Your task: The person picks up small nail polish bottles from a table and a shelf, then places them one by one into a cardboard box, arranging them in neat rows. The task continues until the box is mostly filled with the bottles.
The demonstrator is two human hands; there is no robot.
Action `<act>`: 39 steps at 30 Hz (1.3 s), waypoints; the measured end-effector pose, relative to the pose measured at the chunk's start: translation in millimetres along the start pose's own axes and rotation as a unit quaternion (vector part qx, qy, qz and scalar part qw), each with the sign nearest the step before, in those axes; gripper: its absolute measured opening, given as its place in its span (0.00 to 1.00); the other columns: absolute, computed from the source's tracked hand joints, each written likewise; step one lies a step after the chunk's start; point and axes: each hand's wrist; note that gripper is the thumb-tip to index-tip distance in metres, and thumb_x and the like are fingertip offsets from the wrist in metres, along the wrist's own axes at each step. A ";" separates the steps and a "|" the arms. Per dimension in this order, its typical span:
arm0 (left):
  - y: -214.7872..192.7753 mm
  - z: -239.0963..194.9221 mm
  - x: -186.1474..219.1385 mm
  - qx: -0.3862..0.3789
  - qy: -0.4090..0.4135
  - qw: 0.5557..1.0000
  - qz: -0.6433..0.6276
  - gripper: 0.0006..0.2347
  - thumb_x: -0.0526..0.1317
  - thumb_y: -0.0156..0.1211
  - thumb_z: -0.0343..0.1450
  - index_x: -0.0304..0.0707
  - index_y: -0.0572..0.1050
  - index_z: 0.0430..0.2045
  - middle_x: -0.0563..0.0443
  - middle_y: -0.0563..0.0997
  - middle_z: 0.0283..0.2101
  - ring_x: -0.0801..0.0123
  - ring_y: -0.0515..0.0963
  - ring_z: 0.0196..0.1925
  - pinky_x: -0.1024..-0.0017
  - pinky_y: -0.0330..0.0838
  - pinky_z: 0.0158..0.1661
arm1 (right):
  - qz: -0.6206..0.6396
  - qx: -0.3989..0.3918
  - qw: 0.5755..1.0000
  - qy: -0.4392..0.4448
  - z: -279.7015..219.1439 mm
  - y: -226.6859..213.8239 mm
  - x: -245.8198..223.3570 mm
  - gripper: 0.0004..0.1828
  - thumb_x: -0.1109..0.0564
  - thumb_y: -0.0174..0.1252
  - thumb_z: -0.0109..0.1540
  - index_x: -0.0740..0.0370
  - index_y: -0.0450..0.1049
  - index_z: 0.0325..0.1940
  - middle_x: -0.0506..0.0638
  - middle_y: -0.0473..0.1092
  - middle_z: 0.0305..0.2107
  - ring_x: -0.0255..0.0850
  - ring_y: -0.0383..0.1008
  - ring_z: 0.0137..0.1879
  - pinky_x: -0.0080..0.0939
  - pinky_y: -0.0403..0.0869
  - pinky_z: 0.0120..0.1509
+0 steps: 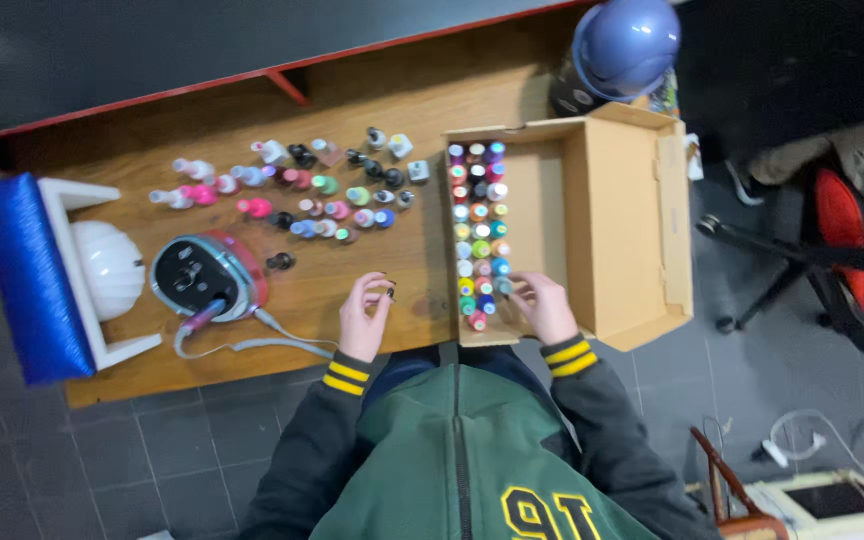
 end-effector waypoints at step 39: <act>-103.0 -2.5 11.0 0.000 0.029 0.999 0.029 0.10 0.37 0.65 0.71 0.54 0.81 0.45 0.53 0.79 0.39 0.62 0.82 0.42 0.63 0.76 0.50 | -0.052 -0.152 0.952 -0.262 33.5 163.0 -219.0 0.22 0.59 0.68 0.58 0.62 0.77 0.55 0.60 0.76 0.48 0.59 0.78 0.55 0.54 0.78 0.55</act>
Point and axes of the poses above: each hand's wrist, its own z-axis towards the middle knuckle, its own y-axis out of the palm, x = y × z
